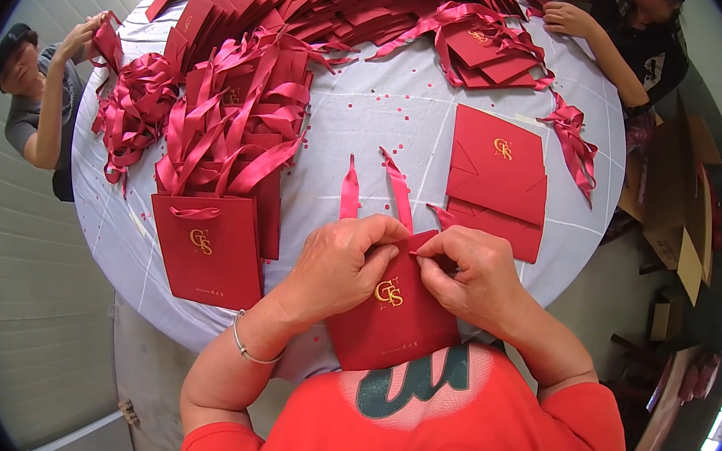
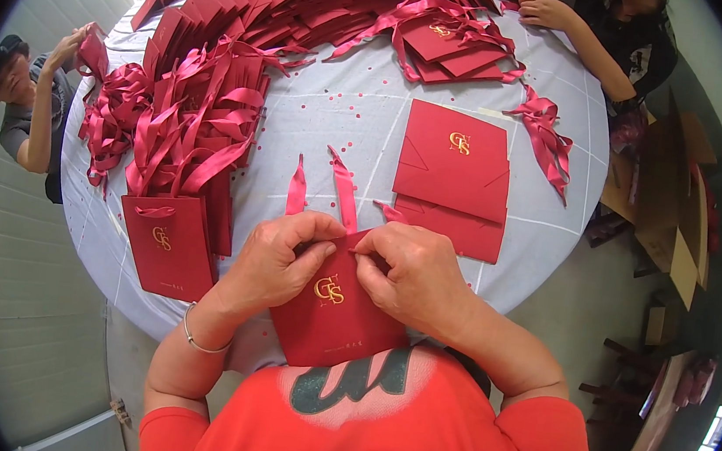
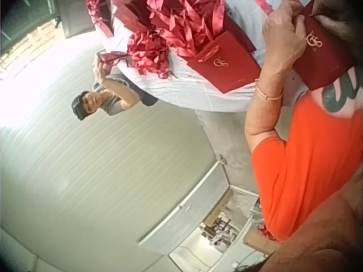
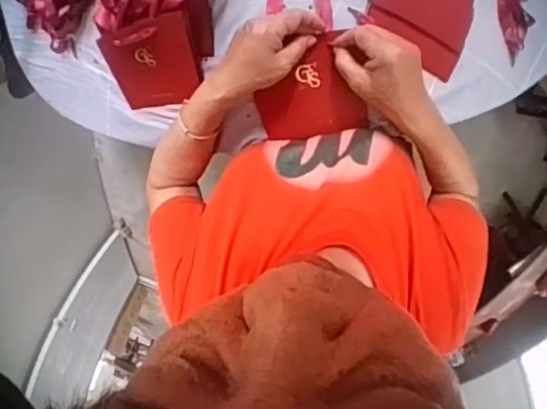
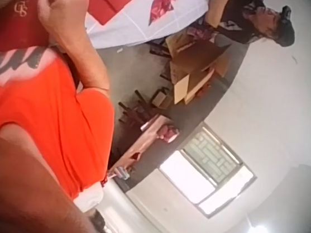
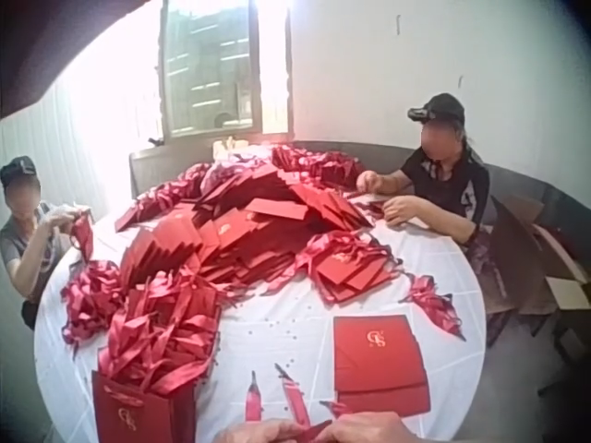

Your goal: The person threads and ties pink ribbons onto red gift bags by hand at a manual assembly station.

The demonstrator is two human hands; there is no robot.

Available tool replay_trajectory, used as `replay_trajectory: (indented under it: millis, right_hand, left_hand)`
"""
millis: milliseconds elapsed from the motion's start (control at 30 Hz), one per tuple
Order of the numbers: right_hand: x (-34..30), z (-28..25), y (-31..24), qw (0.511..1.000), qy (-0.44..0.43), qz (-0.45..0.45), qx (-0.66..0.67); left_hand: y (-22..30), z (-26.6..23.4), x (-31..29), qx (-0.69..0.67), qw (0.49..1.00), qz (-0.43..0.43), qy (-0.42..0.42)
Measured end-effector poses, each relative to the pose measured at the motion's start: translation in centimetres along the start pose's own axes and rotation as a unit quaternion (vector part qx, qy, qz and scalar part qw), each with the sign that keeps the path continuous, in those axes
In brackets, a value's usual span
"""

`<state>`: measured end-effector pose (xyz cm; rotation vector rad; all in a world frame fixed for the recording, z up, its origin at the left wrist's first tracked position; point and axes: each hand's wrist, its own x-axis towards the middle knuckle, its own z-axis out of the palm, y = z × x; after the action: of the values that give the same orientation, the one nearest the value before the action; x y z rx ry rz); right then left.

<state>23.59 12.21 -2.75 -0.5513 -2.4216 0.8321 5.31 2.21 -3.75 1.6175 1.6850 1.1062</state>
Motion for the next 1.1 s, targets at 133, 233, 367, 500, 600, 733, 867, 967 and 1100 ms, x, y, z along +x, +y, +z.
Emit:
replay_trajectory:
  millis: [133,233,367,500,600,733,867,967,1100]
  right_hand:
    - [0.5,0.3,-0.7,0.996,0.003,-0.031,-0.078]
    - [0.8,0.8,-1.4,0.984,-0.014,-0.038,-0.174]
    - [1.0,1.5,-1.9,0.976,-0.022,-0.038,-0.212]
    - [1.9,0.4,-1.0,0.997,-0.044,0.052,-0.044]
    - [2.1,-0.6,-0.7,0.994,-0.093,0.046,-0.032]
    - [3.1,-2.0,0.2,0.984,-0.116,0.052,0.123]
    - [5.1,-2.5,1.7,0.972,-0.195,0.084,0.096]
    - [7.1,-3.3,1.5,0.934,-0.317,0.132,0.098]
    - [9.4,-3.3,2.2,0.896,-0.407,0.134,0.121]
  left_hand:
    - [0.2,0.2,-0.1,0.028,0.999,0.030,0.019]
    - [0.2,0.4,-0.1,0.045,0.997,0.052,0.035]
    - [0.3,0.4,0.0,0.071,0.995,0.058,0.027]
    - [0.1,0.1,-0.2,0.010,0.997,0.057,0.040]
    - [-0.1,0.2,-0.2,0.051,0.995,0.079,0.034]
    - [0.3,0.3,-0.4,0.042,0.997,0.048,0.041]
    - [1.0,0.4,-0.5,0.089,0.988,0.107,0.063]
    - [0.9,0.6,-0.6,0.124,0.977,0.155,0.080]
    - [1.5,0.7,-0.9,0.159,0.966,0.182,0.091]
